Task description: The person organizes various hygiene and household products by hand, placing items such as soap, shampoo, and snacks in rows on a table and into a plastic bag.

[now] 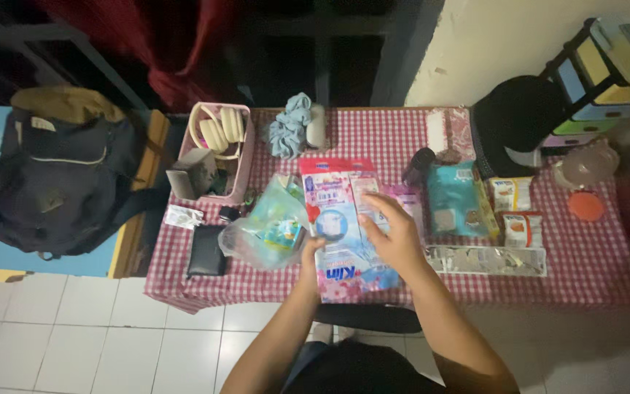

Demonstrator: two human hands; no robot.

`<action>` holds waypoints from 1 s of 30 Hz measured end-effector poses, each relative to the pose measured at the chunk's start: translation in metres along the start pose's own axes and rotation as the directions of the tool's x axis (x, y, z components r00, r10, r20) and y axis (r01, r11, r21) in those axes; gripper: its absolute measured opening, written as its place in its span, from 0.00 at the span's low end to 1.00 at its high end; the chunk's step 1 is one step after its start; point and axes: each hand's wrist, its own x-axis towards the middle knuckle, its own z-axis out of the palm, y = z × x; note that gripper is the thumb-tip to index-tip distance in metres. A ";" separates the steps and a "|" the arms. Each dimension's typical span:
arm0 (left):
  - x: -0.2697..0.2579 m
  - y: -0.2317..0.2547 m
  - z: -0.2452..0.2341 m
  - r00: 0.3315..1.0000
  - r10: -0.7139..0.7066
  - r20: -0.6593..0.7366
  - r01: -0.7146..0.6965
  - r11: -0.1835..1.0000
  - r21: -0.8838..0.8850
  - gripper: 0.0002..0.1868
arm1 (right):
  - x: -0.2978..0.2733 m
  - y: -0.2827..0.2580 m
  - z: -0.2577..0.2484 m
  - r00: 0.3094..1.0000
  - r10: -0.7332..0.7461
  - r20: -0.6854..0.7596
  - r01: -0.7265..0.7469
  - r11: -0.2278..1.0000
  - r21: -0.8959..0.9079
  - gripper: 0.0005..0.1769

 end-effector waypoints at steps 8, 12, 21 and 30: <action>0.049 0.003 -0.052 0.983 -0.164 -0.083 0.170 0.983 0.063 0.30 | -0.088 0.130 0.005 0.604 0.738 0.301 -0.788 0.496 0.366 0.33; 0.081 -0.015 -0.097 0.989 -0.147 -0.008 0.146 0.971 0.191 0.23 | -0.114 0.148 0.009 0.456 0.721 0.522 -0.806 0.085 0.586 0.33; 0.071 -0.017 -0.105 0.933 0.246 -0.262 0.041 0.652 0.757 0.31 | -0.141 0.242 0.052 0.601 0.736 0.310 -0.769 0.428 0.475 0.34; 0.039 -0.034 -0.095 0.959 0.284 0.000 -0.116 0.391 0.913 0.28 | -0.132 0.249 0.097 0.824 0.534 0.189 -0.498 0.842 -0.207 0.39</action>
